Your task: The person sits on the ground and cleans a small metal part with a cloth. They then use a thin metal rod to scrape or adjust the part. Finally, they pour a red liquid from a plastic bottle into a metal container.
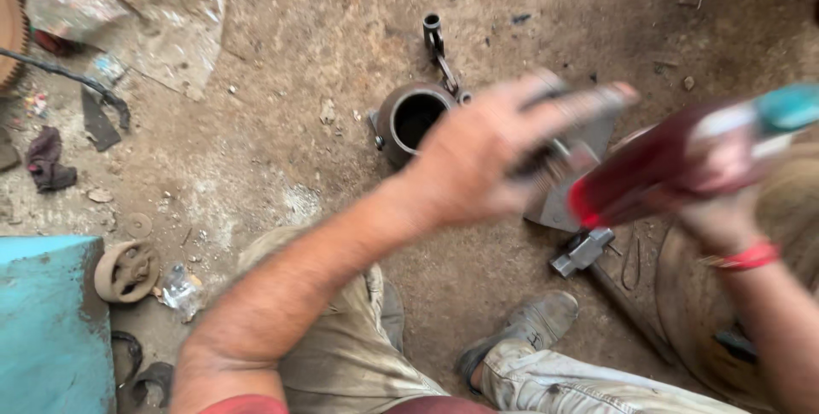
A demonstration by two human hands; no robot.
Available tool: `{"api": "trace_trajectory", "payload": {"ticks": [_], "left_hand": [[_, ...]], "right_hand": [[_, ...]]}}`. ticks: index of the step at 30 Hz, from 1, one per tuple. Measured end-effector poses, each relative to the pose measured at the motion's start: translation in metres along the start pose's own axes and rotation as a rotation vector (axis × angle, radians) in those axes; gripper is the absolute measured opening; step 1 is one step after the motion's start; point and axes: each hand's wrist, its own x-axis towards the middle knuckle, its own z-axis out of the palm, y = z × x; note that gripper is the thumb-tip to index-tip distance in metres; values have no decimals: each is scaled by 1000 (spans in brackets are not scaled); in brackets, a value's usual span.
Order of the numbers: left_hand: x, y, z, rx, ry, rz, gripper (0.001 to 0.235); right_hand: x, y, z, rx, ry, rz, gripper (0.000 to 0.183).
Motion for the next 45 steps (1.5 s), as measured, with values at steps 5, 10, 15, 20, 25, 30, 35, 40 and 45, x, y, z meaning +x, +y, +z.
{"api": "trace_trajectory", "payload": {"ticks": [5,10,15,20,25,30,35,40,45], "left_hand": [[-25,40,10,4,-149,-21,79],[-72,42,-9,145,-329,68,64],[-83,53,-21,156,-439,119,31],[-92,44,-17,305,-296,209,31],[-95,35,-16,492,-310,216,24],[-92,35,-13,349,-509,-168,39],[-90,35,-20,277,-395,-250,52],[-88,32,-27,359,-451,-101,56],[-82,19,-24,342,-397,-107,39]], "right_hand": [[-12,26,76,-491,-476,-334,78],[-40,35,106,-98,-387,-248,95],[-38,26,121,-241,-500,-399,100],[-39,16,136,-295,-495,-329,96],[-33,13,152,-299,-430,-341,96],[-19,18,155,-337,-392,-464,100],[-14,19,154,-343,-396,-312,88],[-4,10,144,-380,-376,-293,90],[3,1,141,-412,-400,-248,89]]}}
